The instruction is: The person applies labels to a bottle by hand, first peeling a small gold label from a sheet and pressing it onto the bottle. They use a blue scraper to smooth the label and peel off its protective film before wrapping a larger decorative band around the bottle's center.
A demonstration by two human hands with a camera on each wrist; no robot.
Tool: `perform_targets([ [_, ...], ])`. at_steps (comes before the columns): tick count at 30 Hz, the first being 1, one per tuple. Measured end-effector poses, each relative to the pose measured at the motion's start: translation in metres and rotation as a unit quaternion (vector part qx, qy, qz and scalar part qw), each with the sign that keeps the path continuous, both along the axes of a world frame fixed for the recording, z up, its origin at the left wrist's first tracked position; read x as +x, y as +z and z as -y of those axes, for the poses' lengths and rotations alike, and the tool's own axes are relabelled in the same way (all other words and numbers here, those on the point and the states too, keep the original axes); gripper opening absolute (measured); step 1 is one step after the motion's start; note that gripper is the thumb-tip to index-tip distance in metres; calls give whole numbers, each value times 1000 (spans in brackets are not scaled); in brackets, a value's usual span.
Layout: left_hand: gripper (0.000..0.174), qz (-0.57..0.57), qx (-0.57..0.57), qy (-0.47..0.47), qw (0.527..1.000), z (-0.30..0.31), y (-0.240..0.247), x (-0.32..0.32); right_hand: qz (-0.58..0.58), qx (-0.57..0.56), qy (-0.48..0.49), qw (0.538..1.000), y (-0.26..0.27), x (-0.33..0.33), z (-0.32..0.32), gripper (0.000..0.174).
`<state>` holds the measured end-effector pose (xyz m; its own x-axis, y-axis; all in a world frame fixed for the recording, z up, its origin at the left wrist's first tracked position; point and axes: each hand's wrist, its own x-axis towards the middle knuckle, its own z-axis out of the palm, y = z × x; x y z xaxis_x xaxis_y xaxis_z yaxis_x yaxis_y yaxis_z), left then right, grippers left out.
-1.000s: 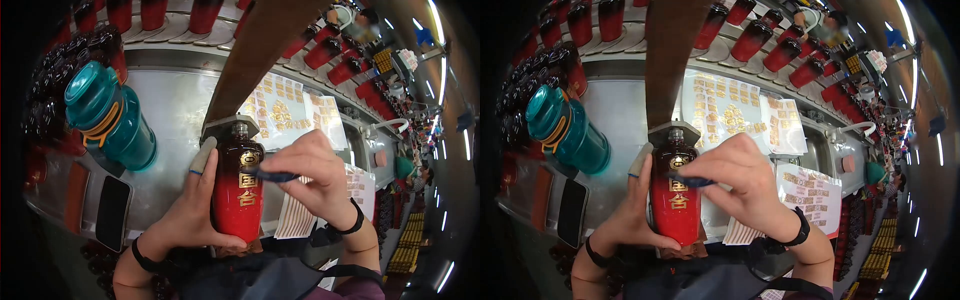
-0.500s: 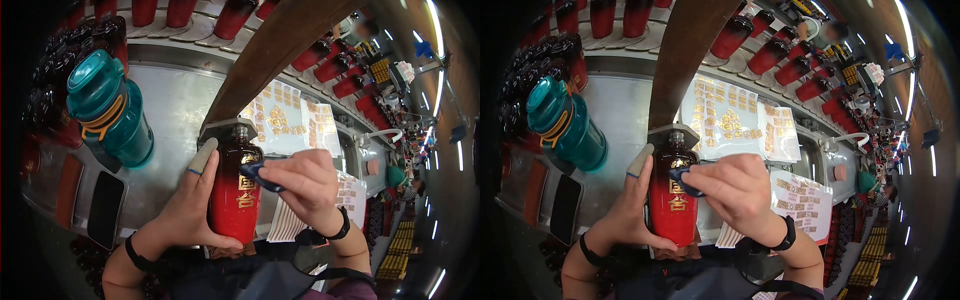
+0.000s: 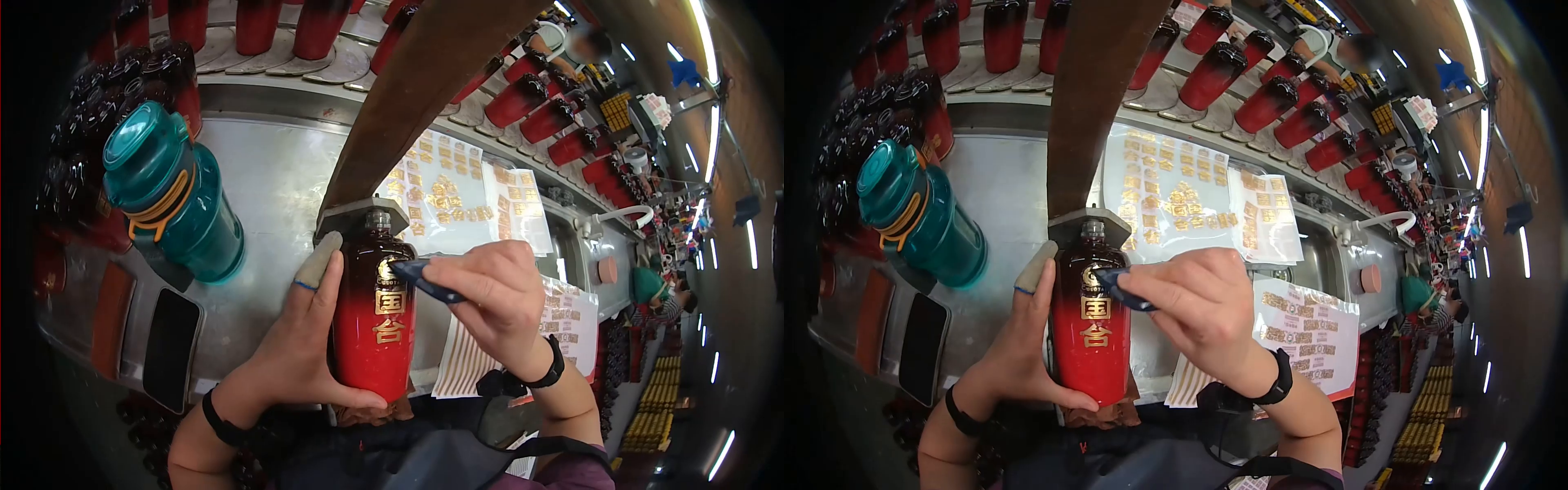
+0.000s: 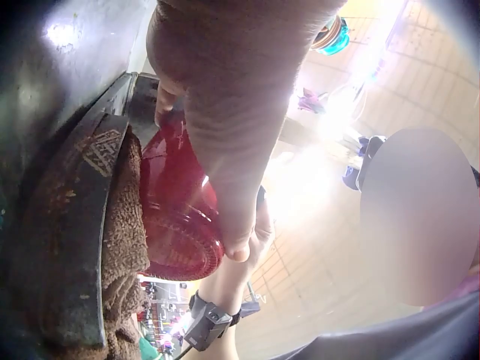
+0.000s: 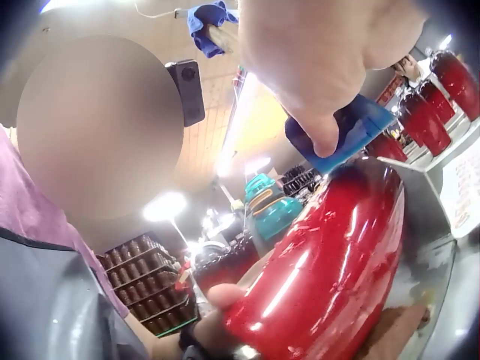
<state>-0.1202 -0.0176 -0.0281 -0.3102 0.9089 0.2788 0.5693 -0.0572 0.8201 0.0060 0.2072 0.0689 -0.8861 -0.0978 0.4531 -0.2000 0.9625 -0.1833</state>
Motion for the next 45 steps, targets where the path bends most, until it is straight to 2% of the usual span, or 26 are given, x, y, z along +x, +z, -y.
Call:
perform_targets([
  [10,161,-21,-4,-3,1000,0,-1,1,5,-50,-15,999,-2,4,7,44],
  [14,159,-9,-19,-6,1000,1,0,-1,-8,-51,-62,997,-8,5,2,36],
  [16,157,-3,-31,-14,999,0,0,-1,6,-142,-78,987,-7,4,9,29],
  [17,157,-18,-25,-8,999,-1,-1,-2,3,-144,-82,986,-10,4,7,29],
  [19,157,-38,-20,-7,999,-1,1,-2,16,-222,-144,964,-18,6,2,23],
  [20,157,-37,-19,-6,999,-1,1,-2,12,-224,-146,963,-23,7,-1,23],
  [22,157,-38,-21,-8,999,-1,1,-2,34,-324,-207,923,-29,12,-6,21],
  [24,157,-14,-31,-8,999,-1,3,0,44,-348,-215,912,-25,16,-5,21],
  [26,158,-23,-33,-8,999,-2,4,-1,50,-445,-200,871,-27,18,-3,22],
  [27,159,-29,-30,-3,999,-2,5,-1,45,-449,-201,869,-25,18,-3,22],
  [28,159,-34,-34,-6,999,-1,4,-1,73,-503,-201,837,-22,18,-2,22],
  [29,154,-18,-21,-2,1000,-1,1,-2,101,-555,-200,801,-20,18,-1,23],
  [31,150,-7,-11,1,1000,-1,-8,-2,111,-585,-184,782,-18,15,-2,24],
  [33,127,85,47,40,994,-1,-15,-2,121,-613,-168,762,-21,13,-4,24],
  [34,127,82,43,39,995,-1,-14,-2,128,-630,-156,750,-24,12,-4,24],
  [36,104,-5,77,82,994,-2,-9,-2,131,-650,-142,735,-27,11,-5,24],
  [37,104,-9,75,80,994,-1,-8,-2,137,-661,-139,725,-28,11,-5,24],
  [39,92,-109,65,118,985,-1,-5,-2,142,-673,-133,713,-29,10,-7,24],
  [45,78,-137,33,145,979,-7,23,9,178,-687,-128,693,-28,8,-11,26],
])
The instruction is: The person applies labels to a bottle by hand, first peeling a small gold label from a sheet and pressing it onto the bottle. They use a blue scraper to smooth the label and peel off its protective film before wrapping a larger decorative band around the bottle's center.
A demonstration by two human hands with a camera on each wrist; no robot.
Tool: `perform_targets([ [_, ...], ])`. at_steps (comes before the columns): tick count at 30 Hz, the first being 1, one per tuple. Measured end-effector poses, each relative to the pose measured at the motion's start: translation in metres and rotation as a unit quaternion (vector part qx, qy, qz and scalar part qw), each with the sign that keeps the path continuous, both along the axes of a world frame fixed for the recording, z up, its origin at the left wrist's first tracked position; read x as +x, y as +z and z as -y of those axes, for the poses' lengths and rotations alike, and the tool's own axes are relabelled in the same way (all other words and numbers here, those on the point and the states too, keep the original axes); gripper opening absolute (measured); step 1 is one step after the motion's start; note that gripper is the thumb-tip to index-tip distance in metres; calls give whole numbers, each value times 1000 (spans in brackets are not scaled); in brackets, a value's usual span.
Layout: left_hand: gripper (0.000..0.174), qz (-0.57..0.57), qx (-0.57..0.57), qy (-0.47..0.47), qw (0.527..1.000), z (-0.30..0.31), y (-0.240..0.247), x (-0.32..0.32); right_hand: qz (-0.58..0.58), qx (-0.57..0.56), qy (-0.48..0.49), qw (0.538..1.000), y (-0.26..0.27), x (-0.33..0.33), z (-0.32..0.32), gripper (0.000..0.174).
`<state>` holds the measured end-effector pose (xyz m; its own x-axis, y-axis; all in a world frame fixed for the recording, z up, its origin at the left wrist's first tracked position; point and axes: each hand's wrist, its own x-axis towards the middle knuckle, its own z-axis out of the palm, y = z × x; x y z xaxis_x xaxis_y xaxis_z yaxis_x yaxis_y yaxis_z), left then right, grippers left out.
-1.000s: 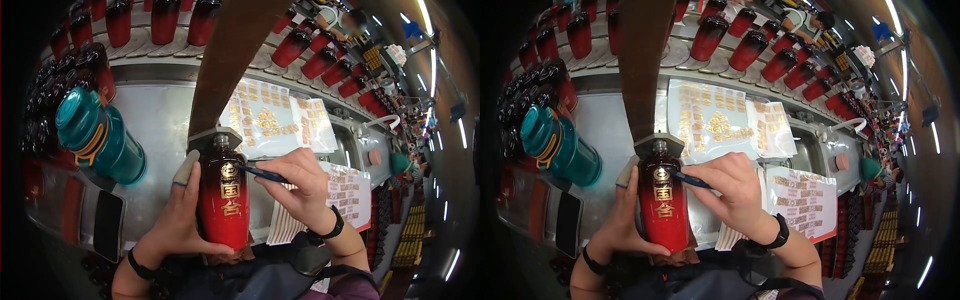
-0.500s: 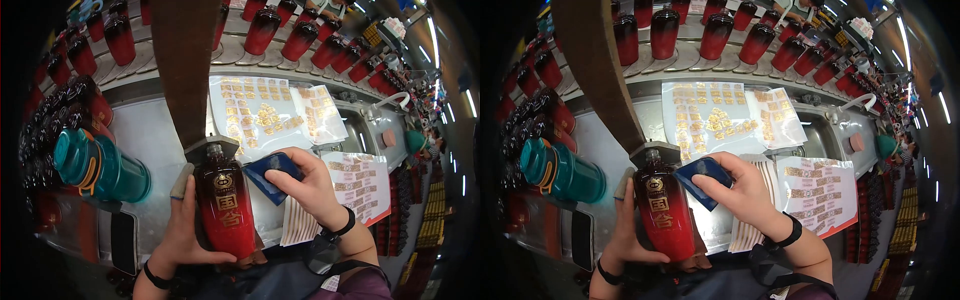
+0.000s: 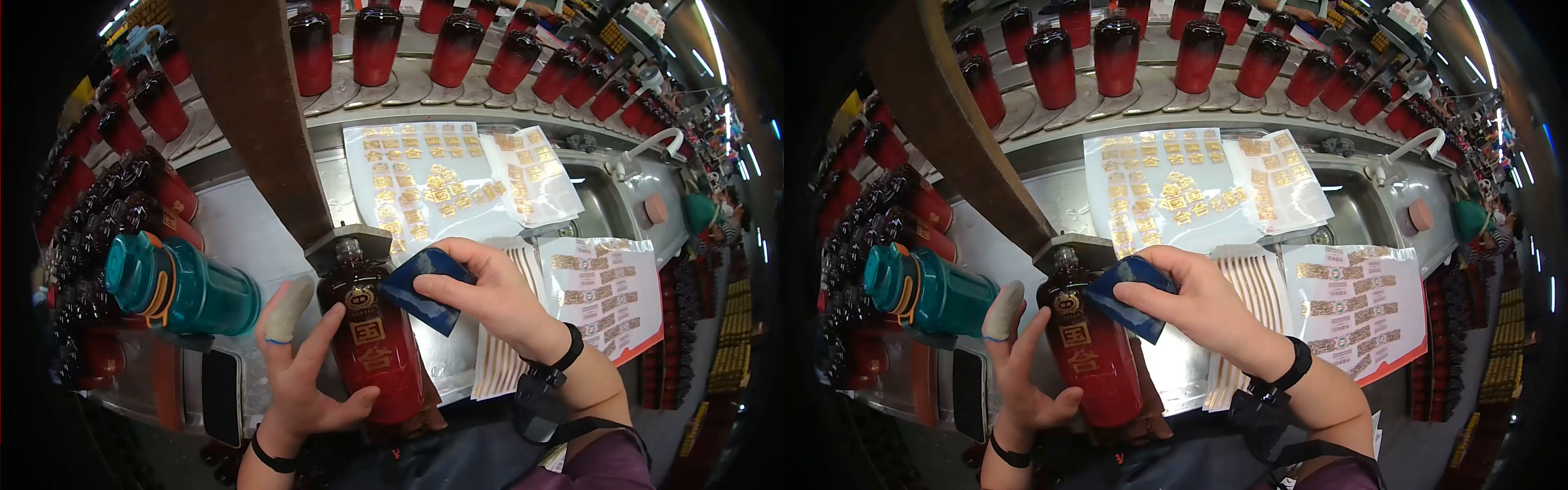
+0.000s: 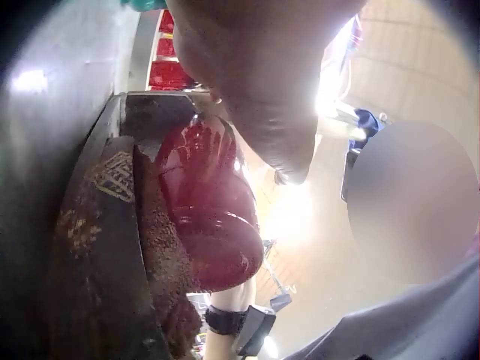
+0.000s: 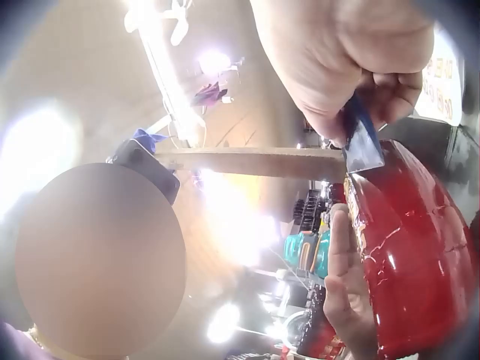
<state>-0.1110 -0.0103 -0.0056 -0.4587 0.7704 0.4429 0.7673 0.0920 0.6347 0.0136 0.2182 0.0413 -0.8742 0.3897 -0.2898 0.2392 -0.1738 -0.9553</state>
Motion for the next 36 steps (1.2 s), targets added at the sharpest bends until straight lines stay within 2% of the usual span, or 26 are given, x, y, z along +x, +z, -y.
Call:
perform_targets([
  [6,74,-42,-36,-16,998,-16,20,-2,3,-44,7,999,1,-4,-2,26],
  [11,72,-49,-34,-23,998,-23,20,-2,9,-108,32,994,-2,-5,-8,25],
  [20,69,-77,-32,-21,996,-25,20,-3,-33,-182,21,983,-20,-6,-9,25],
  [36,55,-99,-6,15,995,-29,29,-5,-12,-139,3,990,-7,-6,-3,24],
])
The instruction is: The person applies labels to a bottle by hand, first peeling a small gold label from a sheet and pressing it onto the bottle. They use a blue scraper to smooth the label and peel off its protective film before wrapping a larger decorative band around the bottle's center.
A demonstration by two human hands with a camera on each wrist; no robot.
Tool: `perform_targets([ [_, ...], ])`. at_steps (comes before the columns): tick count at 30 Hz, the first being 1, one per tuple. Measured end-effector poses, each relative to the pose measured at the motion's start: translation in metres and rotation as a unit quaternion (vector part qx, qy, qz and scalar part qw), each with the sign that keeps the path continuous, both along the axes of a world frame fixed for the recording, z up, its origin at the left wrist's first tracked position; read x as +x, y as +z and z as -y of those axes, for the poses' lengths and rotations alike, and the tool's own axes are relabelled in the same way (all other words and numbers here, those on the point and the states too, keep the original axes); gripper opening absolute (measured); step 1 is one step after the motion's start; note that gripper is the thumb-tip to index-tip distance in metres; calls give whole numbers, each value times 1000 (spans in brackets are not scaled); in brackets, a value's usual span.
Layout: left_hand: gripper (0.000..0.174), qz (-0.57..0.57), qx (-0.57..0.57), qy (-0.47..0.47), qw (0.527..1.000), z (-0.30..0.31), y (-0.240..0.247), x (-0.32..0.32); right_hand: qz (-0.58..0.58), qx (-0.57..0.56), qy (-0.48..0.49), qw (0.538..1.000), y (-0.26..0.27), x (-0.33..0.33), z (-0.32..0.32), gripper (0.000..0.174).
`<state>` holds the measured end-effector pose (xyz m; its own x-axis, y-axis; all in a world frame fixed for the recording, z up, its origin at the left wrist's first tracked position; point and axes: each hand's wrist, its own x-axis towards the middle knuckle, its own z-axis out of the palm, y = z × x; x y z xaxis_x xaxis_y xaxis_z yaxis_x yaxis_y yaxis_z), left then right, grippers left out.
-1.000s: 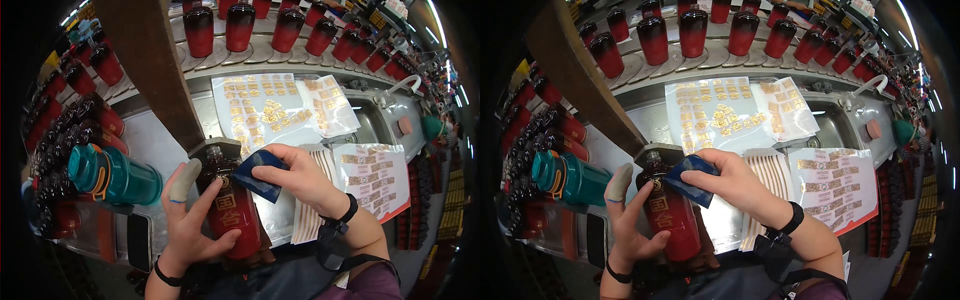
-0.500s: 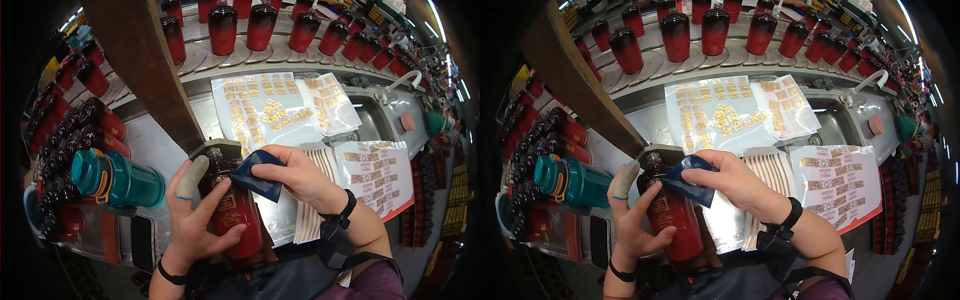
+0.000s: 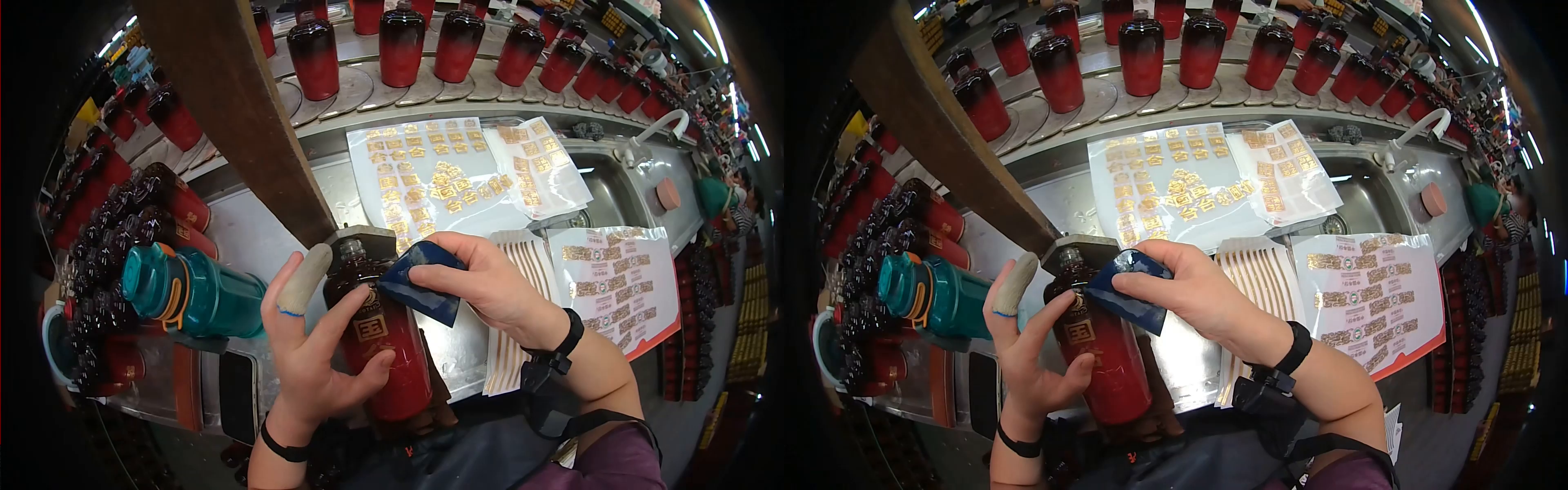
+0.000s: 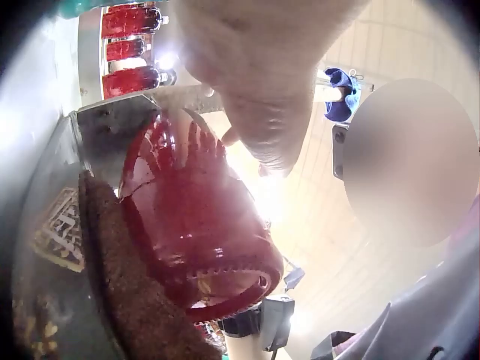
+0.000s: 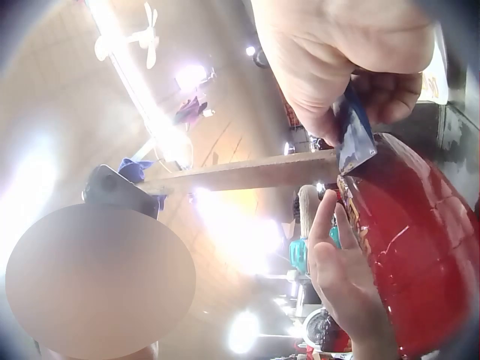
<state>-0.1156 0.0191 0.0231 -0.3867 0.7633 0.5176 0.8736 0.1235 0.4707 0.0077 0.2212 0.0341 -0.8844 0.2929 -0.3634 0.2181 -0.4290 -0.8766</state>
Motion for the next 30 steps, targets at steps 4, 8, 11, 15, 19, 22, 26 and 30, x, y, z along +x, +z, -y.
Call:
perform_targets([
  [4,54,-9,-4,-6,1000,-4,0,-1,-12,-3,-6,1000,-7,1,-1,23],
  [8,52,-19,8,5,1000,-4,0,-1,-8,7,-32,999,-10,4,-4,22],
  [11,51,-30,31,4,999,1,-2,-2,-28,-7,-49,998,-11,7,-7,21],
  [15,51,-92,31,-13,995,0,1,-2,-21,-21,-61,998,-11,9,-7,21],
  [19,48,-103,18,-23,994,-4,-2,0,-22,-22,-57,998,-13,11,-6,20],
  [22,44,-124,23,-46,991,-3,-2,0,-20,-22,-61,998,-13,12,-6,21],
  [26,39,-149,14,-59,987,1,3,-3,-26,-20,-61,998,-17,15,-8,21],
  [30,40,-171,8,-77,982,6,5,-5,-28,-24,-66,997,-15,18,-10,21],
])
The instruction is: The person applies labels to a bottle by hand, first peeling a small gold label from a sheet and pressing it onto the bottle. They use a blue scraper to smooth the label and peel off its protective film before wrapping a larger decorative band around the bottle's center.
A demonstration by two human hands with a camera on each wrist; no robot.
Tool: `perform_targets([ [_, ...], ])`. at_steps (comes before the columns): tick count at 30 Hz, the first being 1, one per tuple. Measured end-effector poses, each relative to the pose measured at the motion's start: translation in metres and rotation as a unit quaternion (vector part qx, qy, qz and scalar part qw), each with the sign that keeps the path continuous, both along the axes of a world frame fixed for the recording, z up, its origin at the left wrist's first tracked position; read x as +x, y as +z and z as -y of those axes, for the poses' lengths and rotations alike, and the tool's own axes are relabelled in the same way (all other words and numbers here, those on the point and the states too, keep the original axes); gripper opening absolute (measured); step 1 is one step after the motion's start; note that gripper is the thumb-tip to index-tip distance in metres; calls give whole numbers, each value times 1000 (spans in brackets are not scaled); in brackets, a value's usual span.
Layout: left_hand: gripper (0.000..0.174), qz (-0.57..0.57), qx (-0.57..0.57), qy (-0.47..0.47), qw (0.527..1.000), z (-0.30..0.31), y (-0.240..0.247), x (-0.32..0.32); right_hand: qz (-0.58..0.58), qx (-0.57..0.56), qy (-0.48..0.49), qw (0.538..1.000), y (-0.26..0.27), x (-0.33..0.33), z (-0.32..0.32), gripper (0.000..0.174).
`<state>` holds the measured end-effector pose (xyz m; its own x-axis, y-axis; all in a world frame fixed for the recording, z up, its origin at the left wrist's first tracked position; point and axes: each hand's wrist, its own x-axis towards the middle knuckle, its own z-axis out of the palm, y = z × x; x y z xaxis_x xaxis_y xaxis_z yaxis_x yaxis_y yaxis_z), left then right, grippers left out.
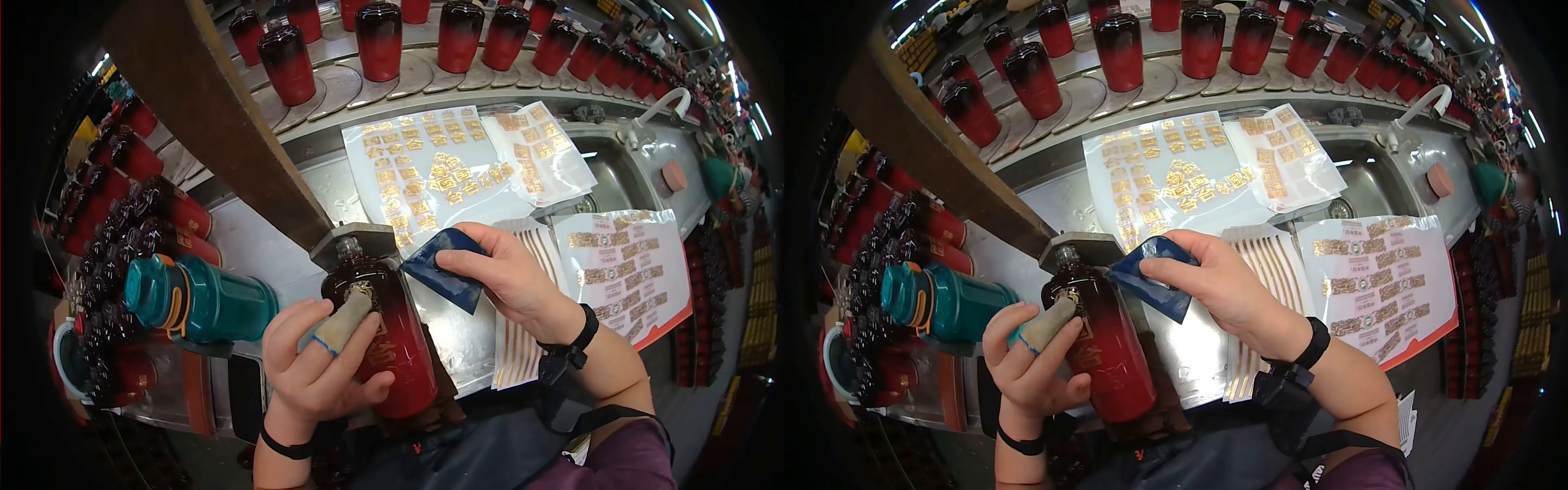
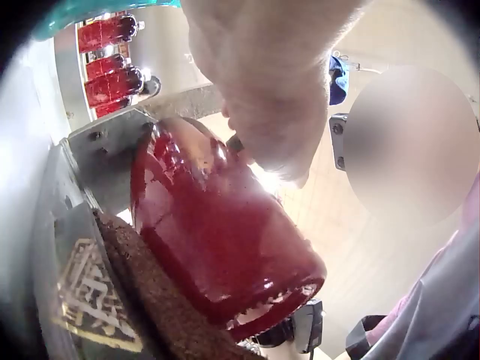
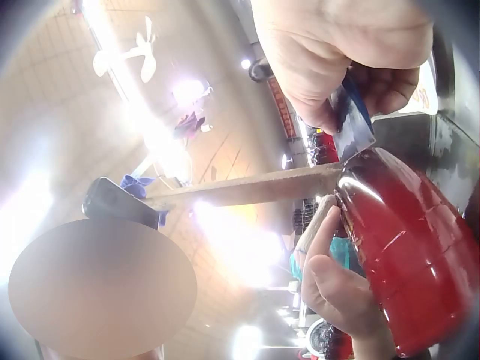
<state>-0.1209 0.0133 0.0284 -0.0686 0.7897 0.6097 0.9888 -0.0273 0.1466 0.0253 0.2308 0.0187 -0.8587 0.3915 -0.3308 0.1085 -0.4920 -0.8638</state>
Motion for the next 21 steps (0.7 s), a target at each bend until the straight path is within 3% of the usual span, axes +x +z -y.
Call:
perform_targets([
  [16,43,2,-37,-28,999,11,-4,0,11,-19,-35,999,-1,3,-2,22],
  [21,49,-1,-33,27,999,6,-1,1,11,-23,-38,999,-2,1,-2,23],
])
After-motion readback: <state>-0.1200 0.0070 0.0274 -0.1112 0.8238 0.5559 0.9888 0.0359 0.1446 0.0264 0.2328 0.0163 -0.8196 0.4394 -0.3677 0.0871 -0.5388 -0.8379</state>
